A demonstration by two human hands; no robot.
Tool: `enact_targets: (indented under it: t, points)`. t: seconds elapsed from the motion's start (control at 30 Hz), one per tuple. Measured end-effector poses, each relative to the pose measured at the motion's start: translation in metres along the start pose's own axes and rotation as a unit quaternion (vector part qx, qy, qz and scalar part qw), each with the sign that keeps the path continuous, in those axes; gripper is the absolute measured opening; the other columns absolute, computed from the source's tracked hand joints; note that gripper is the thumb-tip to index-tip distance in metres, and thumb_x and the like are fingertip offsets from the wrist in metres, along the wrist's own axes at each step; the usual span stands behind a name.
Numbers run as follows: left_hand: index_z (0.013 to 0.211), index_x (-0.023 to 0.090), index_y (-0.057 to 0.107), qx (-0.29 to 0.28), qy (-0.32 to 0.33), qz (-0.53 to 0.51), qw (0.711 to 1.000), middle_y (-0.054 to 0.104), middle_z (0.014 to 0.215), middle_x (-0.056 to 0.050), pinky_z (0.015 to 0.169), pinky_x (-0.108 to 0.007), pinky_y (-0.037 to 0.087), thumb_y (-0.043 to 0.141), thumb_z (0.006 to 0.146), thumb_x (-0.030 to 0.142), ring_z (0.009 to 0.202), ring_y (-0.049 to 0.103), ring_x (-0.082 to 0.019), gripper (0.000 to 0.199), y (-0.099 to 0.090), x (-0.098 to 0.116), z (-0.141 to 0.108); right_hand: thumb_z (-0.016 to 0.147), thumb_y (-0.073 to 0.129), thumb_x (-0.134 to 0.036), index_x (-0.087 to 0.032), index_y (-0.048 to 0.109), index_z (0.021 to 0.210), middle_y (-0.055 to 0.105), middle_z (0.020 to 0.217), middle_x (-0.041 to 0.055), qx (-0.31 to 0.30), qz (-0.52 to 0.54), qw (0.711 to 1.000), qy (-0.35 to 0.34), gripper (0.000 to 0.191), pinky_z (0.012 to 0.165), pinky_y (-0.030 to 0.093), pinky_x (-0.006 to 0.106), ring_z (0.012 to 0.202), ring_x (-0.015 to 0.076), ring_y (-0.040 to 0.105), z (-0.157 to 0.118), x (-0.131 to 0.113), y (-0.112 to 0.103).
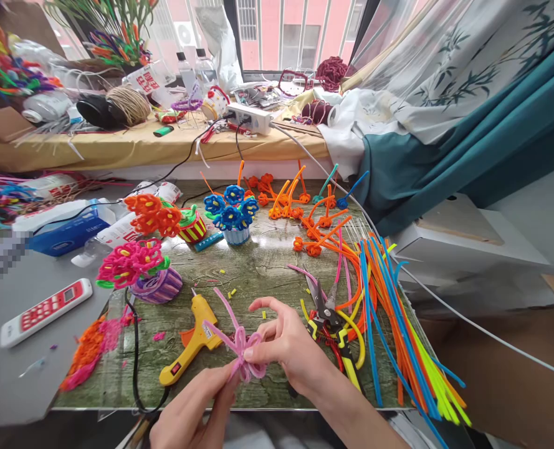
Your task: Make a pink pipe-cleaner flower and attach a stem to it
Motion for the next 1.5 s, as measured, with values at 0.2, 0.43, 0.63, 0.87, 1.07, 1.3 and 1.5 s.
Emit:
enact_targets:
  t: [0.2, 0.43, 0.63, 0.87, 1.07, 1.3, 1.5]
  points:
    - [0.075, 0.02, 0.074, -0.1, -0.276, -0.154, 0.943, 0.065, 0.059, 0.0, 0.04, -0.017, 0.043, 0.067, 0.087, 0.044, 0.045, 0.054, -0.01, 0.028, 0.014, -0.031, 0.001, 0.058, 0.09, -0.022, -0.018, 0.054, 0.115, 0.064, 0.054, -0.0091, -0.03, -0.06, 0.998, -0.02, 0.068, 0.048, 0.041, 0.02, 0.047, 0.0104, 0.056, -0.002, -0.01, 0.003]
    - [0.079, 0.022, 0.075, -0.058, -0.094, -0.043, 0.993, 0.069, 0.065, -0.001, 0.058, -0.022, 0.049, 0.065, 0.09, 0.026, 0.053, 0.057, -0.012, 0.015, 0.0, -0.01, 0.012, 0.058, 0.09, -0.024, -0.016, 0.057, 0.112, 0.063, 0.055, -0.0072, -0.034, -0.033, 0.999, 0.0, 0.064, 0.047, 0.039, 0.02, 0.046, 0.0102, 0.054, -0.002, -0.007, 0.001]
    - [0.085, 0.021, 0.078, -0.012, -0.304, -0.206, 0.93, 0.069, 0.065, 0.0, 0.045, -0.015, 0.044, 0.078, 0.078, 0.041, 0.05, 0.053, -0.009, 0.021, 0.003, -0.031, 0.018, 0.066, 0.088, -0.022, -0.02, 0.058, 0.112, 0.061, 0.065, -0.0081, -0.101, -0.111, 0.988, -0.034, 0.056, 0.057, 0.045, 0.02, 0.057, 0.0095, 0.058, -0.007, -0.015, 0.009]
    - [0.071, 0.022, 0.079, 0.114, -0.353, -0.327, 0.869, 0.07, 0.059, 0.004, 0.043, -0.008, 0.043, 0.091, 0.063, 0.036, 0.045, 0.054, -0.004, 0.021, 0.005, -0.036, 0.02, 0.072, 0.089, -0.03, -0.019, 0.061, 0.115, 0.069, 0.081, -0.0009, -0.071, 0.024, 0.997, -0.025, 0.052, 0.065, 0.044, 0.018, 0.071, 0.009, 0.06, -0.014, -0.01, 0.016]
    - [0.086, 0.029, 0.081, 0.026, -0.167, -0.3, 0.939, 0.074, 0.076, 0.001, 0.054, -0.015, 0.048, 0.08, 0.079, 0.028, 0.062, 0.06, -0.009, 0.006, 0.001, -0.024, 0.031, 0.066, 0.093, -0.025, -0.017, 0.065, 0.107, 0.063, 0.068, -0.0056, -0.019, 0.056, 0.995, -0.077, 0.051, 0.057, 0.043, 0.016, 0.059, 0.0062, 0.055, -0.011, -0.003, 0.012]
    - [0.08, 0.032, 0.082, -0.112, -0.084, -0.303, 0.943, 0.051, 0.061, 0.003, 0.058, -0.024, 0.042, 0.078, 0.079, 0.045, 0.059, 0.047, -0.012, 0.013, 0.002, -0.013, 0.044, 0.066, 0.093, -0.024, -0.017, 0.068, 0.108, 0.062, 0.062, -0.0068, -0.014, 0.046, 0.995, -0.092, 0.049, 0.055, 0.043, 0.014, 0.056, 0.0057, 0.056, -0.015, -0.01, 0.017]
    - [0.069, 0.023, 0.065, -0.172, -0.128, -0.165, 0.963, 0.046, 0.071, 0.002, 0.061, -0.025, 0.038, 0.071, 0.087, 0.034, 0.068, 0.044, -0.014, 0.022, -0.002, -0.006, 0.048, 0.068, 0.092, -0.027, -0.017, 0.07, 0.107, 0.065, 0.062, -0.005, 0.001, 0.012, 0.994, -0.107, 0.046, 0.058, 0.047, 0.016, 0.058, 0.008, 0.062, -0.017, -0.016, 0.019]
Point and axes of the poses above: each hand's wrist, its own z-axis towards the middle knuckle, its own y-axis out of the palm, x = y × z, the point moved 7 cm from there along z, towards the middle knuckle
